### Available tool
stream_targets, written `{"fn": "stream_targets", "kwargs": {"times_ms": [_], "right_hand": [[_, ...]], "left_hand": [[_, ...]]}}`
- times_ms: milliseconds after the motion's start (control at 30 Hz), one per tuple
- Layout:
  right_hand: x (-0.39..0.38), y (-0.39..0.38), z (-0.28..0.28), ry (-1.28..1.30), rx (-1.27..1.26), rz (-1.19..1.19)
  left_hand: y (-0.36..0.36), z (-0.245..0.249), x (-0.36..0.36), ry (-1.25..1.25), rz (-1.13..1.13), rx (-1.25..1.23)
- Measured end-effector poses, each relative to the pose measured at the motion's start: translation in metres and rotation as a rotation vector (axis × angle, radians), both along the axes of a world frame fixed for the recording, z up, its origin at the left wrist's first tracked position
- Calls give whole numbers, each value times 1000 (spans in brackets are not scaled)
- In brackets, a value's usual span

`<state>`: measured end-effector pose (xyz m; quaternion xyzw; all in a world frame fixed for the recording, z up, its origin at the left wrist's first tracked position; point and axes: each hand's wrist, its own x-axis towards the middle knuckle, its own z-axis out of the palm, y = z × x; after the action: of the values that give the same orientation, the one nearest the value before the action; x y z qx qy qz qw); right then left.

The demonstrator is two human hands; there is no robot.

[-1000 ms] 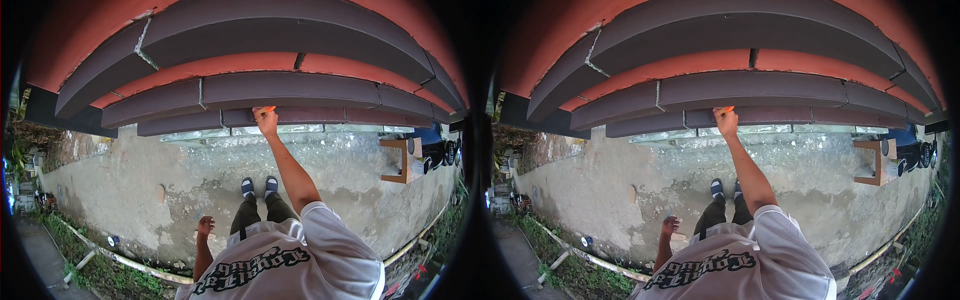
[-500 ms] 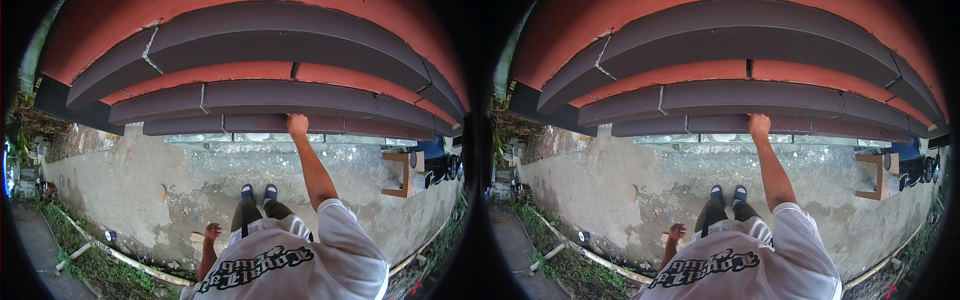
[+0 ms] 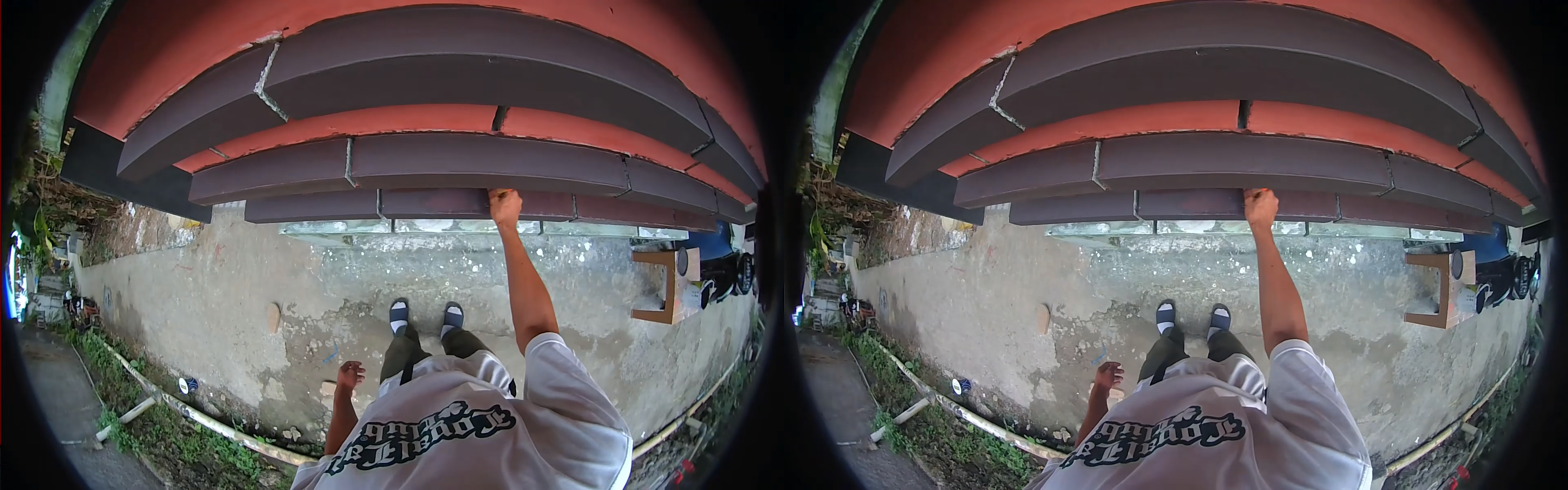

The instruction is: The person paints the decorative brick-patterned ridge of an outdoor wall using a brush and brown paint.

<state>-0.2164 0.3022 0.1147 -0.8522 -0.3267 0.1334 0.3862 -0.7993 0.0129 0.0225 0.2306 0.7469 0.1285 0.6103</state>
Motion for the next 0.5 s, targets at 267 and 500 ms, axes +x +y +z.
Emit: {"fn": "stream_targets", "kwargs": {"times_ms": [267, 500], "right_hand": [[-39, 20, -8, -493, -253, 197], [-196, 80, 7, -111, -12, 264]], "left_hand": [[24, -21, -36, -69, -114, 162], [45, -5, -61, -226, -6, 7]]}}
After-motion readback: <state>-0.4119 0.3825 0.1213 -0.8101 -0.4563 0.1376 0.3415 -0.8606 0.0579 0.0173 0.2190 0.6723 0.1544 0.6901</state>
